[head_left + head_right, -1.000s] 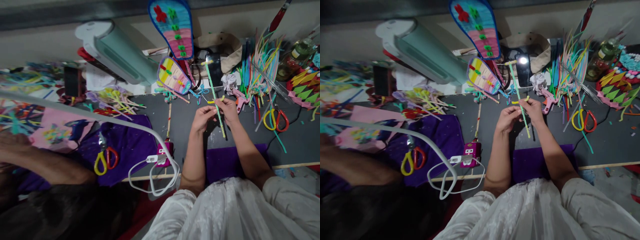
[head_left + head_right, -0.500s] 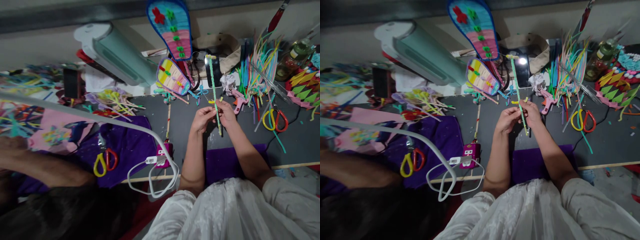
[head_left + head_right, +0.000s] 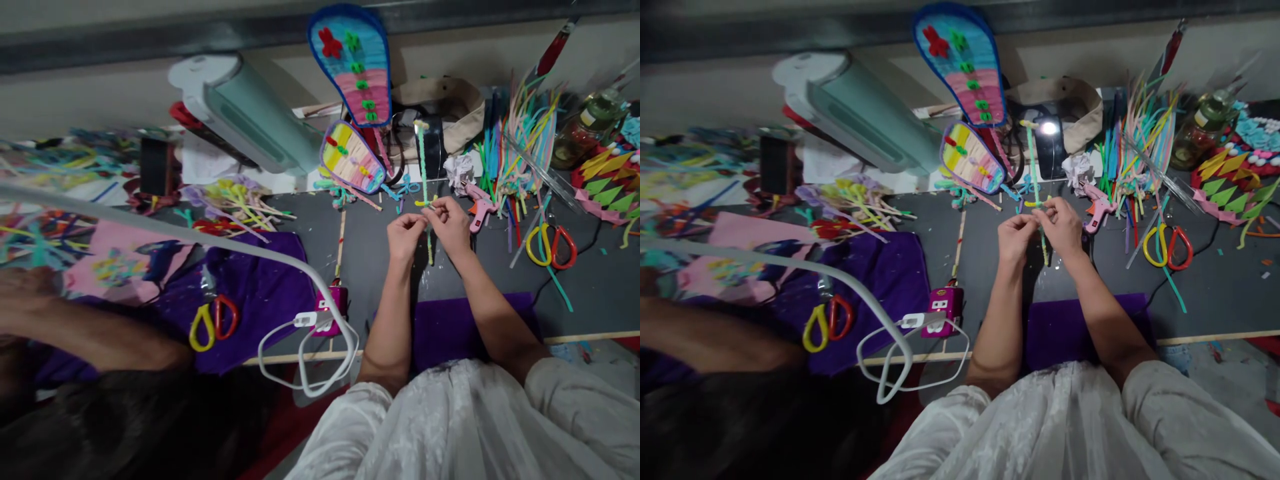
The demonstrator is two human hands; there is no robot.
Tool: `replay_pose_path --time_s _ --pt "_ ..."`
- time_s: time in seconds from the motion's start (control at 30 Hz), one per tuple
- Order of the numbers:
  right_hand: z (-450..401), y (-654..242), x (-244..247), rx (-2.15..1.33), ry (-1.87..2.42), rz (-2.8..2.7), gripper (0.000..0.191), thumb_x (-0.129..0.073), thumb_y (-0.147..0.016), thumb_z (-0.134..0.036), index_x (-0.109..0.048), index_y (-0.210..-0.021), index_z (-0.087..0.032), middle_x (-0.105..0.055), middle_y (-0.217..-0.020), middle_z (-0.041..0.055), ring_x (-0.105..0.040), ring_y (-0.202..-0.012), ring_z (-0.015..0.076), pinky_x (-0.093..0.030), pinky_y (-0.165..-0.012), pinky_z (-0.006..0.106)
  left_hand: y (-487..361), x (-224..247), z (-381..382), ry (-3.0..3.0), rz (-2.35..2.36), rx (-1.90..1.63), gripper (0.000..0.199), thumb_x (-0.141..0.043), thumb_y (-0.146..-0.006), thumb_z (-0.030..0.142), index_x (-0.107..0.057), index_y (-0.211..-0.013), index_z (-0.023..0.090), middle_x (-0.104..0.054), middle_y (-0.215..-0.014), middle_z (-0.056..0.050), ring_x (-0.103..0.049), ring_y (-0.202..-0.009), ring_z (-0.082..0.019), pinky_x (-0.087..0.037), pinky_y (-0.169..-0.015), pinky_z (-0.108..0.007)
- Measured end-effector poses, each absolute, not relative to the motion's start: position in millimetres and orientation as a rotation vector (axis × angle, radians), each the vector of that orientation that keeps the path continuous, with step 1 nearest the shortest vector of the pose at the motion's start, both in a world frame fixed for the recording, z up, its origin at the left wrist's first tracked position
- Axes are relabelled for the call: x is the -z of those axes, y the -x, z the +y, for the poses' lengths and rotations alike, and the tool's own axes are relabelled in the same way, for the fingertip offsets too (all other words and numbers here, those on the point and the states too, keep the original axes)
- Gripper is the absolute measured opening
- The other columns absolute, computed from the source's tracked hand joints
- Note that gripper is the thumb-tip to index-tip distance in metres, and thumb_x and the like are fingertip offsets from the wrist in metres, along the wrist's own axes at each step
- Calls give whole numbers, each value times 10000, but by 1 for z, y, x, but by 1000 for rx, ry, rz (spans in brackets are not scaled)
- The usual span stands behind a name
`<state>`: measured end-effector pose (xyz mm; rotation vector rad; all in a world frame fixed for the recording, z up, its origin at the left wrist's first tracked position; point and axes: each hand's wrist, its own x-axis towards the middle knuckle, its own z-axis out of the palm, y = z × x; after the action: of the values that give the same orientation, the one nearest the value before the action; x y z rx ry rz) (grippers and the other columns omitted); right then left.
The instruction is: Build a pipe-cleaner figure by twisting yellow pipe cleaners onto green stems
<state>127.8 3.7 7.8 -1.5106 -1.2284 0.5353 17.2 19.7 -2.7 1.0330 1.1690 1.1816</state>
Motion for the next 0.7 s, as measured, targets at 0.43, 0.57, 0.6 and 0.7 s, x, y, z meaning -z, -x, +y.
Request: replay_pose_path --time_s 0.43,0.57,0.6,0.7 --pt "7 -134 -9 -768 1345 -1040 229 -621 -799 -405 -610 -713 -193 -562 -637 -31 -483 -601 104 -387 -590 240 -19 -8 13 -1032 1026 -1044 247 -791 -619 358 -699 -707 146 -615 -600 8 -484 -485 -72 -450 -495 -220" --pt "9 -134 -11 -1029 1221 -823 282 -699 -717 -461 -617 -679 -194 -441 -536 -69 -349 -488 65 -275 -462 212 -14 -11 13 -959 943 -977 290 -827 -594 378 -704 -725 150 -638 -635 -8 -500 -499 -74 -480 -495 -225" --pt "9 -134 -12 -1086 1192 -775 293 -716 -696 -469 -614 -673 -195 -430 -531 -73 -328 -473 58 -251 -444 208 -13 -12 13 -949 923 -963 293 -829 -596 377 -704 -733 150 -645 -645 -11 -508 -504 -75 -482 -495 -224" --pt "8 -133 -13 -1200 1137 -682 309 -749 -646 -476 -611 -674 -201 -453 -546 -71 -330 -462 50 -233 -419 200 -12 -11 14 -926 878 -918 306 -832 -600 380 -700 -754 150 -672 -680 -23 -548 -532 -85 -478 -496 -214"
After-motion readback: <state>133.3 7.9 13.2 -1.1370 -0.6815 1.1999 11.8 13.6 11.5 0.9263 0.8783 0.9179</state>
